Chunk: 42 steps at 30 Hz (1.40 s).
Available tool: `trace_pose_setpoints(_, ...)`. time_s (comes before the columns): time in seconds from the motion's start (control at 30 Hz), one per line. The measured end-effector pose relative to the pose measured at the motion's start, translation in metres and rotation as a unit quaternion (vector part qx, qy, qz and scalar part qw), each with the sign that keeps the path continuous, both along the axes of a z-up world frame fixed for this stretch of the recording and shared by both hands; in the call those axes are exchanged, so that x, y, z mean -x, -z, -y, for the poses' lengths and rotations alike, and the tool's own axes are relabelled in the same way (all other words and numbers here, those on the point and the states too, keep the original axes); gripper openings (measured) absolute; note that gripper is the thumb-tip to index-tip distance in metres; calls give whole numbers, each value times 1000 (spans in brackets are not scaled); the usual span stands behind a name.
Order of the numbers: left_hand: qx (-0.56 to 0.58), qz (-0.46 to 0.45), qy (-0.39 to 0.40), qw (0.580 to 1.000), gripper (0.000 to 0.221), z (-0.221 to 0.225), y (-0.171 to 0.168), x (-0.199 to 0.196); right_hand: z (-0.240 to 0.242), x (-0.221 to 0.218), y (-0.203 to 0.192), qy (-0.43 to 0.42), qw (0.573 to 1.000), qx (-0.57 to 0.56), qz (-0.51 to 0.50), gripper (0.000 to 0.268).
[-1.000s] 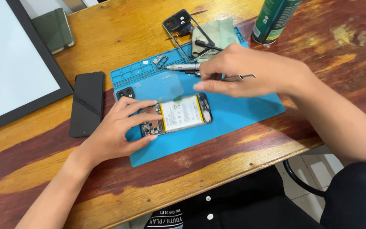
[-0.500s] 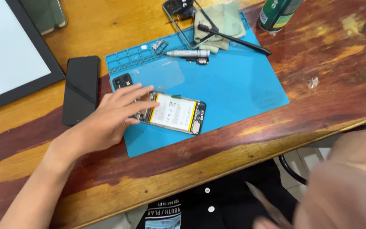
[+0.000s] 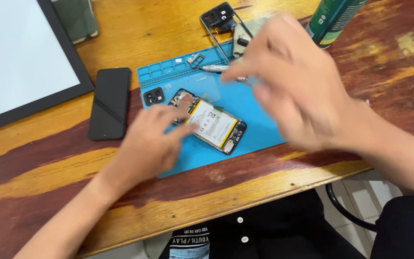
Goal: The person cleans a smartphone camera module with a brush and then uses a metal spudger to pry and separate the phone's internal components from the frame. The person handles the camera module, the disassembled phone, and various tools on a blue mat.
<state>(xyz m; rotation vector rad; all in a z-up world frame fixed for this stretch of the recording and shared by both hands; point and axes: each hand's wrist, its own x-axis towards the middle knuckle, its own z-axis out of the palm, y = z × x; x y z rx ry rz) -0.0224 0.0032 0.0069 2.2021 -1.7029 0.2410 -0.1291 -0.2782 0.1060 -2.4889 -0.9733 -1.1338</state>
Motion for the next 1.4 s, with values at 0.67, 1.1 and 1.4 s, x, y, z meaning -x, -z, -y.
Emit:
trace_pose_setpoints(0.67,33,51,57,997,56,1,-1,19,6,-57,98,-2,861,-275,-428,34)
trace_pose_setpoints(1.1,-26,-26,110,993,83,9,-15,-12,20,-43,69,-6,864,-308,-399,37)
trace_pose_setpoints(1.4,-74,-24,215,973,79,40,-22,-3,25,-44,61,-22,878,-298,-374,40)
